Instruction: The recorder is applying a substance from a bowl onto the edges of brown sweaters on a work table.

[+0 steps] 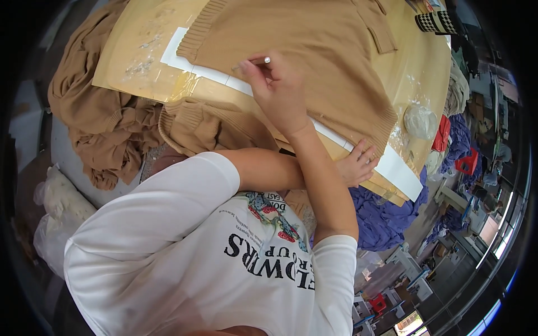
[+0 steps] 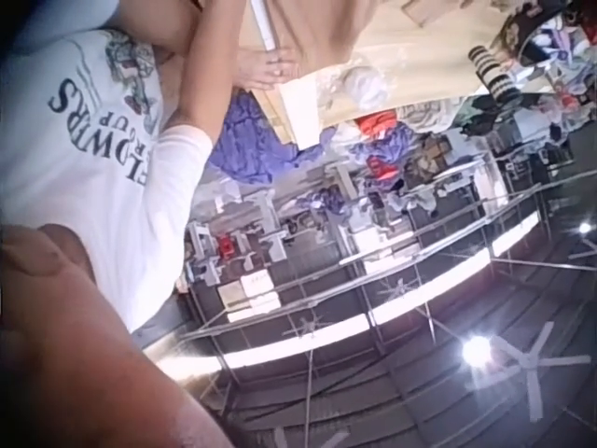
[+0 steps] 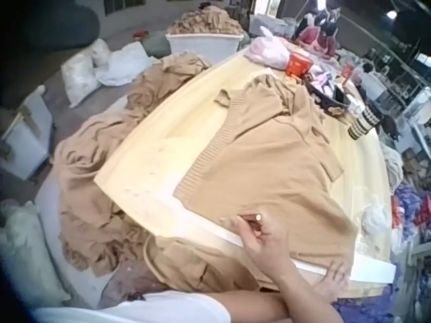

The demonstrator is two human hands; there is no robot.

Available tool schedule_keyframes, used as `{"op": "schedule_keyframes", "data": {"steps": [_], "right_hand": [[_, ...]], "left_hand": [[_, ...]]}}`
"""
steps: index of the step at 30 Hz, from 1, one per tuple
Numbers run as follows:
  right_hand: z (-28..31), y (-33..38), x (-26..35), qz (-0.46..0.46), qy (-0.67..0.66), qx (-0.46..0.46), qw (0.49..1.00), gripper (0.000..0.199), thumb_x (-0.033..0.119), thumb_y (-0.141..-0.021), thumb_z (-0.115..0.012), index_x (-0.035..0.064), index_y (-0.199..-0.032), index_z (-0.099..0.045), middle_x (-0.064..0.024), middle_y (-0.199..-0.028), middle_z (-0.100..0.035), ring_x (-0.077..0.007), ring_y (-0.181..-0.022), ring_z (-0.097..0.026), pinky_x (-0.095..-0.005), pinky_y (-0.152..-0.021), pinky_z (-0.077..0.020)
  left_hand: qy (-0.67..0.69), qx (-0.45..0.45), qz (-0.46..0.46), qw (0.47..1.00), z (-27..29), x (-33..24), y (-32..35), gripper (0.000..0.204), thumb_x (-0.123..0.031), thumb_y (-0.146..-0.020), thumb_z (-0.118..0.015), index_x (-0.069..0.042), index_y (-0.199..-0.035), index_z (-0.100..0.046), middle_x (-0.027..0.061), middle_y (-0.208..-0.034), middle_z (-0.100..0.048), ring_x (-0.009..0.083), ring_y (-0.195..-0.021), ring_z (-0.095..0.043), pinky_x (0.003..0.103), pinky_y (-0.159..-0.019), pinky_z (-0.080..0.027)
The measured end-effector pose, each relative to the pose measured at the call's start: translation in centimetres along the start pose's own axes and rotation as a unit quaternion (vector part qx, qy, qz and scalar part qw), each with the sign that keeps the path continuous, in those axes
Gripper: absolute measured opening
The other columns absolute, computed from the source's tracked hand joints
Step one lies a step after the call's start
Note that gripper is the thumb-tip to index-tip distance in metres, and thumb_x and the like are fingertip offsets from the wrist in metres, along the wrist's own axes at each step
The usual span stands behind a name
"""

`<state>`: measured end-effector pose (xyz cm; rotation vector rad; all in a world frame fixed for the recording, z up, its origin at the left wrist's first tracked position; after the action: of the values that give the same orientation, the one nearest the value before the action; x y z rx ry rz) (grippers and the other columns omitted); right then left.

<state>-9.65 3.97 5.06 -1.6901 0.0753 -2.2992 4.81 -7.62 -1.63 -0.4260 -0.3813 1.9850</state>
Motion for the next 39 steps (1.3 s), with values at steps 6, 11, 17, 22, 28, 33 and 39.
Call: {"op": "schedule_keyframes", "data": {"steps": [6, 11, 17, 22, 28, 33, 39], "right_hand": [[10.3, -0.8, 6.8, 0.101, -0.006, -0.289, 0.952, 0.006, 0.002, -0.088, -0.053, -0.0038, -0.091, -0.052, -0.0147, -0.084, -0.062, -0.0212, -0.072, -0.065, -0.0311, -0.070, -0.0560], [25.8, 3.7, 1.7, 0.079, 0.211, -0.457, 0.861, 0.010, 0.007, -0.089, -0.054, -0.0018, -0.094, -0.053, -0.0102, -0.087, -0.059, -0.0165, -0.079, -0.060, -0.0255, -0.071, -0.0499], [32.1, 6.8, -4.4, -0.248, 0.479, -0.323, 0.778, 0.035, 0.007, -0.080, -0.050, 0.0082, -0.115, -0.050, -0.0184, -0.109, -0.055, -0.0363, -0.104, -0.049, -0.0432, -0.090, -0.0387], [26.8, 6.4, 1.3, -0.123, 0.559, -0.305, 0.761, 0.056, -0.001, -0.074, -0.046, 0.0066, -0.130, -0.040, -0.0196, -0.126, -0.046, -0.0376, -0.121, -0.034, -0.0456, -0.100, -0.0294], [20.5, 10.5, 3.5, -0.106, 0.196, -0.148, 0.964, 0.033, 0.002, -0.084, -0.050, -0.0022, -0.117, -0.050, -0.0128, -0.107, -0.059, -0.0200, -0.095, -0.058, -0.0299, -0.085, -0.0446], [10.3, 13.0, 4.2, -0.191, 0.095, 0.080, 0.974, 0.033, 0.004, -0.086, -0.053, 0.0005, -0.119, -0.050, -0.0092, -0.106, -0.060, -0.0159, -0.101, -0.056, -0.0275, -0.087, -0.0444], [-1.4, 13.7, 0.7, 0.017, 0.326, 0.215, 0.920, 0.059, 0.003, -0.074, -0.059, 0.0080, -0.129, -0.039, -0.0155, -0.112, -0.050, -0.0312, -0.104, -0.048, -0.0393, -0.086, -0.0406]], "left_hand": [[0.209, 0.000, 0.035, 0.977, -1.3, 0.9, -1.3, 0.066, -0.038, -0.074, -0.063, -0.011, -0.130, -0.040, 0.0150, -0.134, -0.038, 0.0380, -0.125, -0.032, 0.065, -0.094, -0.024], [0.098, -0.034, 0.005, 0.995, 9.8, 19.1, -4.6, 0.080, -0.037, -0.062, -0.073, -0.011, -0.130, -0.041, 0.0220, -0.137, -0.033, 0.0411, -0.124, -0.035, 0.065, -0.090, -0.029], [0.031, 0.126, 0.400, 0.907, 13.4, 39.2, -2.2, 0.089, -0.037, -0.057, -0.077, -0.009, -0.132, -0.040, 0.0204, -0.137, -0.035, 0.0328, -0.124, -0.037, 0.047, -0.097, -0.036], [0.298, -0.112, 0.519, 0.793, 9.6, 46.2, 0.1, 0.051, -0.027, -0.067, -0.067, 0.003, -0.108, -0.059, 0.0236, -0.106, -0.060, 0.0299, -0.101, -0.057, 0.035, -0.087, -0.044], [0.576, -0.484, 0.412, 0.514, 30.5, 50.2, 18.6, 0.037, -0.028, -0.081, -0.054, -0.002, -0.107, -0.057, 0.0116, -0.099, -0.063, 0.0220, -0.088, -0.062, 0.034, -0.079, -0.050], [0.310, -0.707, 0.468, 0.431, 41.4, 41.7, 31.0, 0.050, -0.028, -0.088, -0.036, 0.004, -0.126, -0.041, 0.0213, -0.122, -0.049, 0.0381, -0.111, -0.050, 0.053, -0.094, -0.042], [0.225, -0.438, 0.849, 0.193, 25.7, 38.6, 62.1, 0.034, -0.030, -0.084, -0.055, -0.010, -0.112, -0.051, 0.0119, -0.099, -0.048, 0.0269, -0.080, -0.050, 0.043, -0.066, -0.048]]}}
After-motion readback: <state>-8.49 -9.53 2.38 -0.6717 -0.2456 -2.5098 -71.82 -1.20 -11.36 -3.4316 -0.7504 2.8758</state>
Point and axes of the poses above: each hand's wrist, its own y-axis away from the middle knuckle, its own z-axis out of the back of the hand, x = y × z, the point moved 1 cm from there along -y, towards the middle knuckle
